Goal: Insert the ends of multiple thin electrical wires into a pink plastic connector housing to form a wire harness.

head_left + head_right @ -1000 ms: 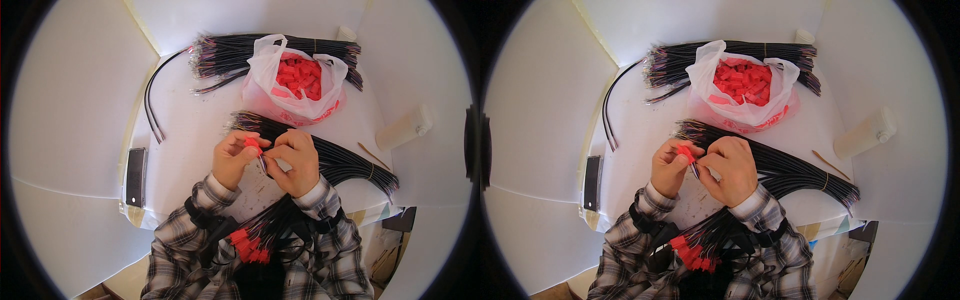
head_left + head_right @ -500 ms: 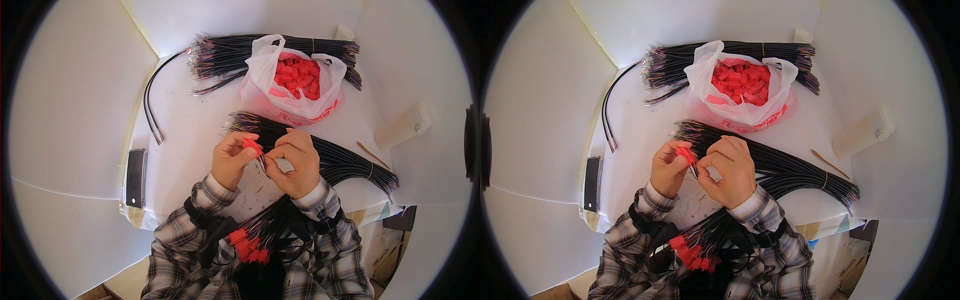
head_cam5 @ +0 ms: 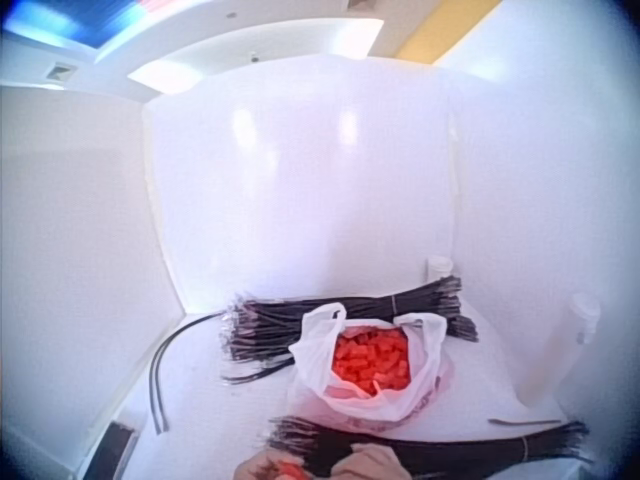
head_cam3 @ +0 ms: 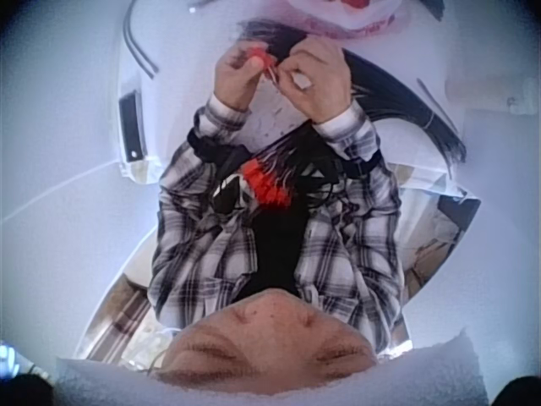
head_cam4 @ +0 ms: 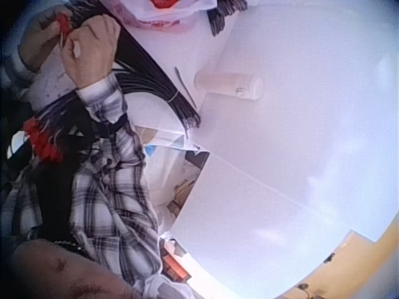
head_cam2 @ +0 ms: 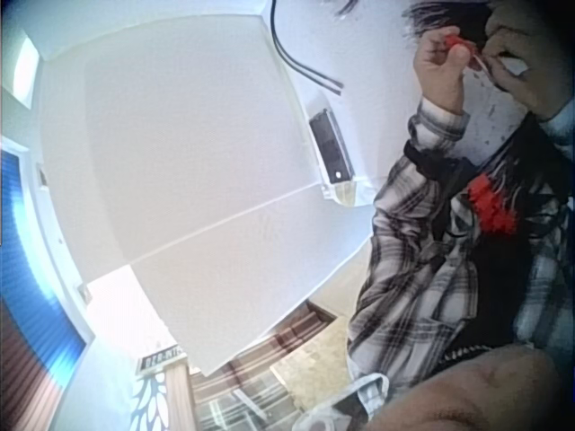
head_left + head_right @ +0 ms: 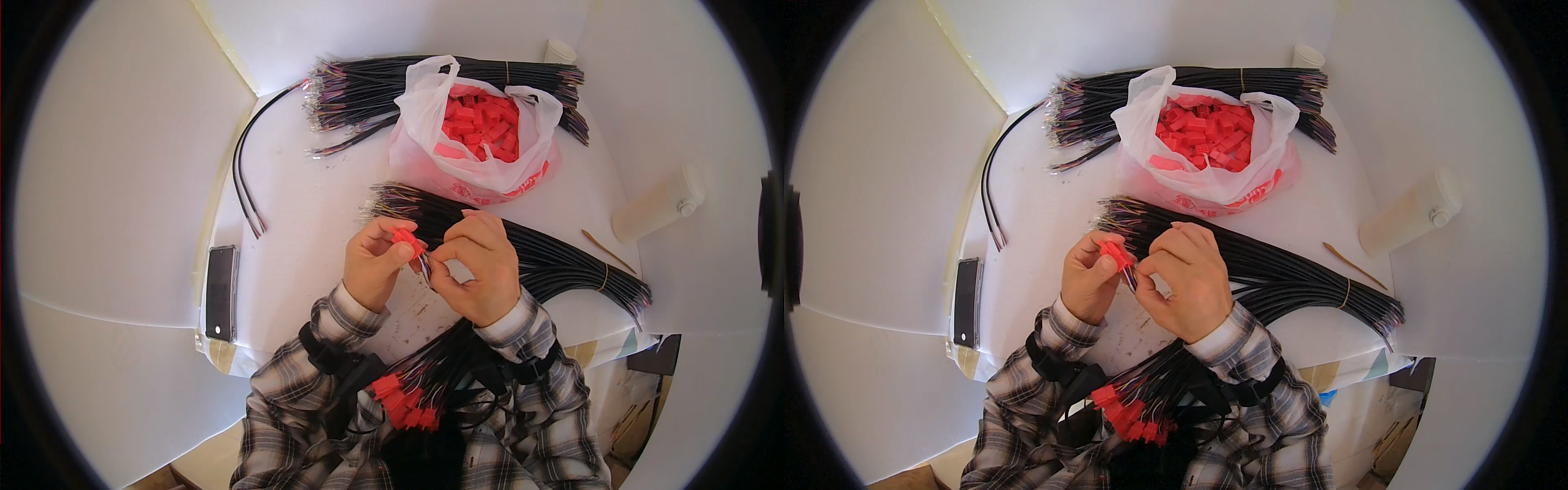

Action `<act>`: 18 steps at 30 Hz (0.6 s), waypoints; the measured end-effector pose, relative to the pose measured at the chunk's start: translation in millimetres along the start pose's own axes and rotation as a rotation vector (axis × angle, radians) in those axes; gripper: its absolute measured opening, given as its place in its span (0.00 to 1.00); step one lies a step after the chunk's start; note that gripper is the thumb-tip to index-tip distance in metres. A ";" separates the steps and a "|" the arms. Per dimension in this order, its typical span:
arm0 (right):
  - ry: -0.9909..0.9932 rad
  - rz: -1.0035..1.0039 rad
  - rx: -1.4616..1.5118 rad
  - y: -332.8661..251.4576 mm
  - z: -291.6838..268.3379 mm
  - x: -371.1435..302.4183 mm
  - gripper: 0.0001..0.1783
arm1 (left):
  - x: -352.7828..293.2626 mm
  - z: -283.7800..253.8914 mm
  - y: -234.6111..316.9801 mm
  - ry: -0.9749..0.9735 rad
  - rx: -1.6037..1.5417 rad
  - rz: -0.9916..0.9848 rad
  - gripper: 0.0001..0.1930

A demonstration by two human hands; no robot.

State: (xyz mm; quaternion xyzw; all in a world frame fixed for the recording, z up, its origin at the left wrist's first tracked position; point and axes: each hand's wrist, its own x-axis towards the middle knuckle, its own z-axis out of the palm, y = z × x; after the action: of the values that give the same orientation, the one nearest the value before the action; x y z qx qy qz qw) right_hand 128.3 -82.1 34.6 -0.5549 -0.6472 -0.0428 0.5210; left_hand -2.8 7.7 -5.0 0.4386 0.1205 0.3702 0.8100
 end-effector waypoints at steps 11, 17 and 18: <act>0.028 0.210 0.117 -8.1 0.7 0.1 0.08 | 0.5 1.4 1.6 -0.055 -0.016 0.109 0.16; 0.027 0.144 0.106 -8.2 -1.7 1.5 0.08 | -0.7 1.3 3.6 -0.048 -0.009 0.045 0.17; 0.023 0.158 0.118 -8.4 -1.9 1.5 0.09 | -0.3 2.3 2.9 -0.039 -0.010 0.075 0.16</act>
State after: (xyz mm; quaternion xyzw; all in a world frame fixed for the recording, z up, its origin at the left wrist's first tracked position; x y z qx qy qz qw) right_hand 123.4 -85.5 40.9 -0.5721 -0.5967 0.0303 0.5619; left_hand -3.2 7.0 -1.4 0.4457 0.0864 0.3922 0.8000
